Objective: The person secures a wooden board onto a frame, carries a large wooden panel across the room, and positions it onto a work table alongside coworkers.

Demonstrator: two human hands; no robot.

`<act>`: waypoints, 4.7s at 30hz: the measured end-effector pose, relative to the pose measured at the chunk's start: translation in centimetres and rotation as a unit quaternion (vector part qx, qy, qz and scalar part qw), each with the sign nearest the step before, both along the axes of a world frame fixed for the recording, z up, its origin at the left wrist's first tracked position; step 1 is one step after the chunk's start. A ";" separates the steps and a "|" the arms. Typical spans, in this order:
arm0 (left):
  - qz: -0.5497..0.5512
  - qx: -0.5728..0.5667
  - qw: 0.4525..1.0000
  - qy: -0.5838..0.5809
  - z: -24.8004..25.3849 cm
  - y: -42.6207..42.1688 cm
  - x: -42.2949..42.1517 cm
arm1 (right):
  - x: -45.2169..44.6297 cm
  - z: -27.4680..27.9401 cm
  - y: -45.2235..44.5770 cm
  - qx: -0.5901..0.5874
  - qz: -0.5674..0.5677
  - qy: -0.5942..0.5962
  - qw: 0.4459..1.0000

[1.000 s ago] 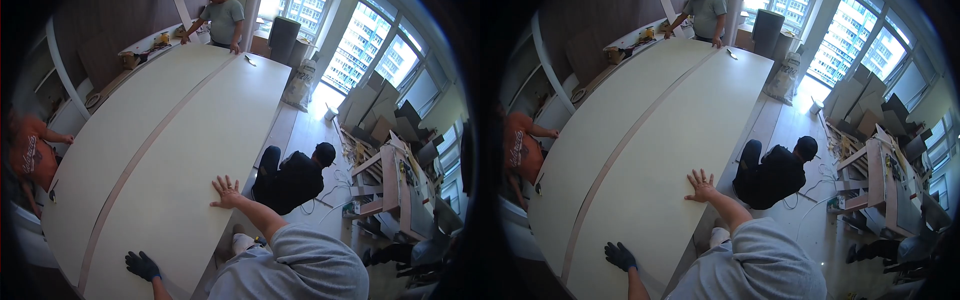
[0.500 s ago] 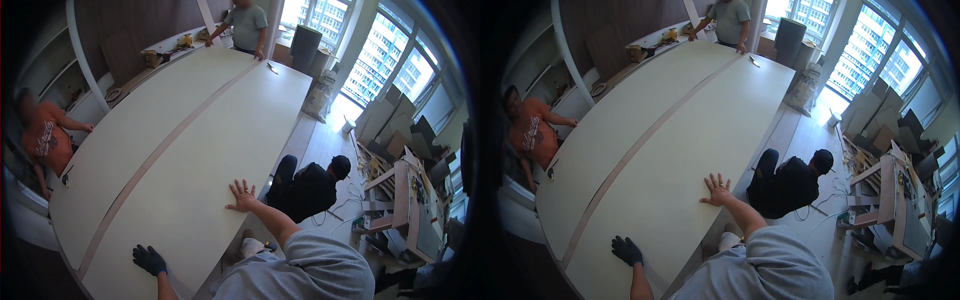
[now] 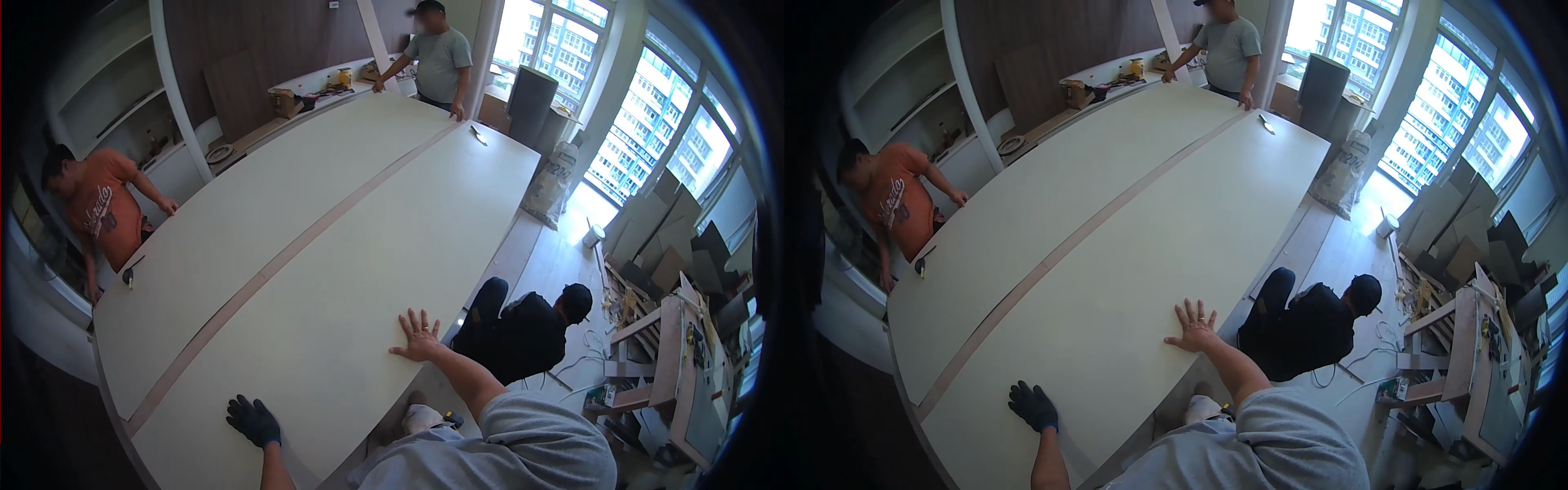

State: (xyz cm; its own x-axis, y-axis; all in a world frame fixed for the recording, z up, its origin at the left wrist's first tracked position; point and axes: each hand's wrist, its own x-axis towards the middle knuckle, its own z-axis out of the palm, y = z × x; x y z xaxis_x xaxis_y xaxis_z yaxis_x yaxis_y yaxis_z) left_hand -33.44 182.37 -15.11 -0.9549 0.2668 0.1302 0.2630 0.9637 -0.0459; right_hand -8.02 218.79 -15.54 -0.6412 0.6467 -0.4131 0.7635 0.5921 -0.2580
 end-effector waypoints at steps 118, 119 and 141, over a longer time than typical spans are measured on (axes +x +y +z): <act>-0.019 0.132 0.990 0.049 -0.8 -0.1 0.0 | 0.3 0.1 1.2 0.040 0.017 -0.043 0.998; -0.013 0.118 0.992 0.036 -0.7 -0.1 0.0 | 0.3 0.1 1.2 0.038 0.017 -0.043 0.998; -0.007 0.108 0.994 0.016 -0.7 -0.1 0.0 | 0.2 0.6 0.9 0.038 0.019 -0.043 0.998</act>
